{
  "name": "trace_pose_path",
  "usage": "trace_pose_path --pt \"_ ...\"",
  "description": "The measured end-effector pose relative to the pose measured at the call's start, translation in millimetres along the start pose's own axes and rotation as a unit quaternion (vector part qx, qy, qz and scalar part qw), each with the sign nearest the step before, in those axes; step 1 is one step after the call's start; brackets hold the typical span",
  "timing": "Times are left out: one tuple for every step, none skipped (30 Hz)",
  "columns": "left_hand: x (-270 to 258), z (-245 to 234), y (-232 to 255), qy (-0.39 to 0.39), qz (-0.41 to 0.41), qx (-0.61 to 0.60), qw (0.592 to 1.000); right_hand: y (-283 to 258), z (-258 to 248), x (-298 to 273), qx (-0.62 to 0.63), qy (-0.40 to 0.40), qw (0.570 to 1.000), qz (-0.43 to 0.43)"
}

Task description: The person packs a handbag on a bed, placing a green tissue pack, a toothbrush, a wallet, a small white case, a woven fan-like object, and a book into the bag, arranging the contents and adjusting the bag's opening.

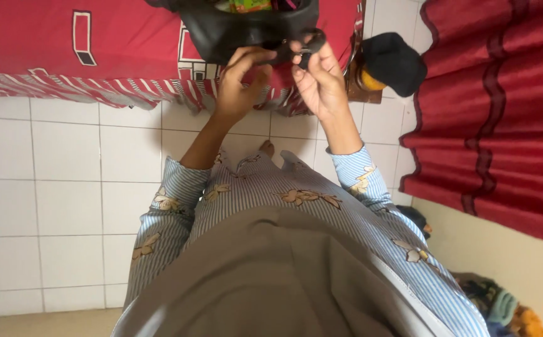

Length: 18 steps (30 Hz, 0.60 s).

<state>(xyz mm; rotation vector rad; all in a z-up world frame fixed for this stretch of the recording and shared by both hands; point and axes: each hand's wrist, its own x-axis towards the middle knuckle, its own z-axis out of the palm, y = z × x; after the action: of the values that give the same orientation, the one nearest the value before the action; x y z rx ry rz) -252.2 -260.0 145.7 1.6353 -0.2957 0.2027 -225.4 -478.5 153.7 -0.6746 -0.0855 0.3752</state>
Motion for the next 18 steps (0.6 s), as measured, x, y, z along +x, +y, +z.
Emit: trace_pose_path --pt "0 4 -11 0.015 -0.026 -0.002 1.0 -8 -5 5 0.01 -0.023 1.0 0.001" --pt "0 10 -24 0.03 -0.053 -0.004 0.998 -14 -11 9 0.019 -0.045 0.999 0.002" --pt "0 15 -39 0.045 -0.08 -0.007 0.996 -18 -16 14 0.01 -0.052 0.999 -0.001" --pt "0 20 -55 0.068 -0.1 -0.018 0.992 -22 -21 19 0.001 -0.06 0.998 -0.004" --pt "0 25 -72 0.091 -0.12 -0.03 0.988 -26 -27 24 -0.009 -0.068 0.998 -0.007" --pt "-6 30 -89 0.113 -0.145 -0.042 0.982 -27 -34 28 -0.05 -0.067 0.996 -0.013" --pt "-11 35 -107 0.126 -0.149 -0.055 0.979 -28 -41 35 -0.091 -0.068 0.993 -0.018" --pt "-13 38 -125 0.139 -0.15 -0.067 0.977 -28 -48 41 -0.133 -0.071 0.988 -0.026" --pt "-17 42 -141 0.152 -0.151 -0.079 0.974 -27 -55 44 -0.208 -0.045 0.977 -0.018" --pt "-21 43 -156 0.155 -0.184 -0.052 0.969 -23 -60 49 -0.281 -0.022 0.959 -0.013" --pt "-26 45 -170 0.157 -0.217 -0.026 0.963 -19 -64 54 -0.352 0.002 0.936 -0.008" --pt "-34 46 -182 0.158 -0.252 0.001 0.955 -15 -69 56 -0.344 0.008 0.939 0.003" --pt "-43 47 -193 0.154 -0.261 0.033 0.952 -9 -74 58 -0.335 0.015 0.942 0.015" --pt "-47 46 -206 0.149 -0.267 0.064 0.95 -4 -78 64 -0.328 0.019 0.944 0.023" --pt "-49 44 -221 0.145 -0.272 0.096 0.946 1 -84 70 -0.317 0.017 0.948 0.028" --pt "-53 44 -237 0.146 -0.275 0.099 0.945 8 -90 72 -0.305 0.018 0.952 0.035" --pt "-56 44 -253 0.148 -0.278 0.101 0.944 15 -97 74 -0.294 0.018 0.955 0.042" --pt "-58 46 -270 0.148 -0.281 0.102 0.943 22 -106 76 -0.299 0.016 0.953 0.043"
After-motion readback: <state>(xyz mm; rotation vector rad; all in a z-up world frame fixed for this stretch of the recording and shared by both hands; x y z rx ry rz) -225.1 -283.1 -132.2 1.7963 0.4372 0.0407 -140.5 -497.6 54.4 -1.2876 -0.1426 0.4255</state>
